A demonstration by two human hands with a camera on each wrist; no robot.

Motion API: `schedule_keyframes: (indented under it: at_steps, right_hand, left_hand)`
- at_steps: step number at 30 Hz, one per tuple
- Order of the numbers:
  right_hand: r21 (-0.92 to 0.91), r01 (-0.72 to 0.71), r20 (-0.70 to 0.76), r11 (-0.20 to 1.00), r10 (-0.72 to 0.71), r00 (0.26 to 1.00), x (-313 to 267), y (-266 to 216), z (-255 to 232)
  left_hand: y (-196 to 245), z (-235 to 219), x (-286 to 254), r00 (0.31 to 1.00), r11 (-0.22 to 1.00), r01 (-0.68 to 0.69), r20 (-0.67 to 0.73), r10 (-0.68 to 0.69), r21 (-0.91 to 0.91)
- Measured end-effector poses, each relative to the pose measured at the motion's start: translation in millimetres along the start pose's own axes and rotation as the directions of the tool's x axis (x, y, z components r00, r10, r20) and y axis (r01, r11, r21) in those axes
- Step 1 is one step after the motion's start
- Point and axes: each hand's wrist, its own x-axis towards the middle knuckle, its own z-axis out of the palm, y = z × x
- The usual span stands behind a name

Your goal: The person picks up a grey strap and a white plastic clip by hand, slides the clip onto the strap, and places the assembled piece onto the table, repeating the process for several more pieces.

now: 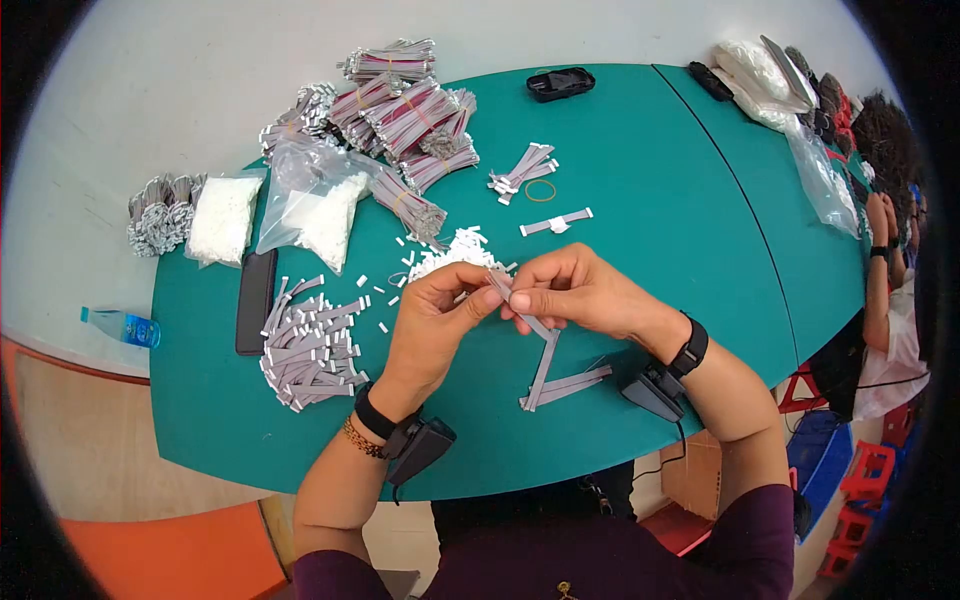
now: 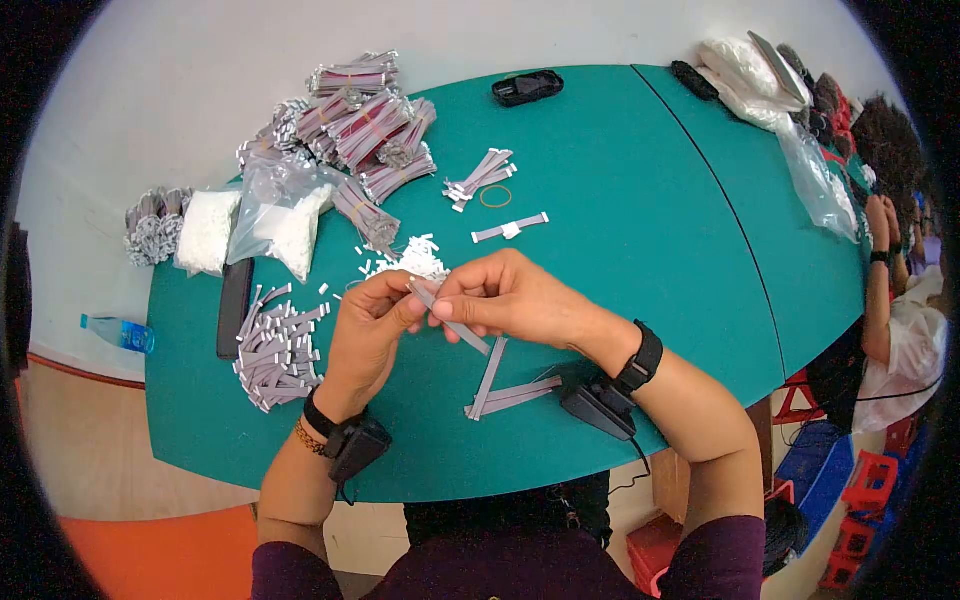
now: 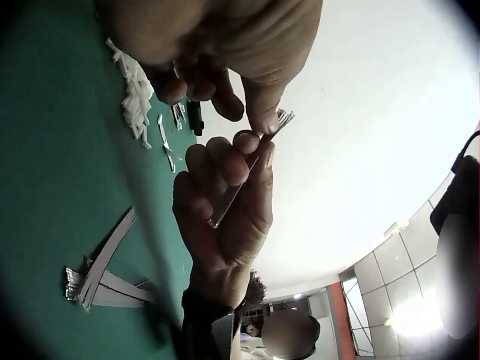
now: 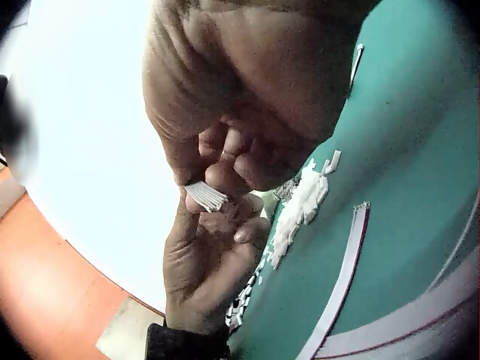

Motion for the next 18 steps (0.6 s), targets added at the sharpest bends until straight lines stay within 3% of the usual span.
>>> schedule_keyframes:
  at_steps: [3, 6, 9, 18]
  right_hand:
    - [-0.005, 0.004, -0.054, 1.0, -0.004, 0.999, 0.3, -1.0, 1.1]
    - [-0.031, 0.015, -0.094, 0.999, -0.018, 0.995, 1.6, 2.3, 1.2]
    - [-0.09, 0.034, -0.109, 0.995, -0.043, 0.993, 2.5, 5.5, 2.8]
    - [-0.076, 0.006, -0.142, 0.997, -0.017, 0.99, -0.4, 5.9, 10.7]
  left_hand:
    - [-5.6, -3.8, 0.4, 0.995, 0.998, 0.066, -0.075, -0.065, 0.006]
    - [-2.6, -3.8, 0.0, 0.995, 0.998, 0.058, -0.078, -0.059, -0.017]
    - [-3.4, -1.2, -1.1, 0.995, 0.995, -0.002, -0.098, 0.012, 0.098]
    - [-6.5, 0.9, -3.5, 0.985, 0.994, 0.034, -0.173, -0.015, 0.104]
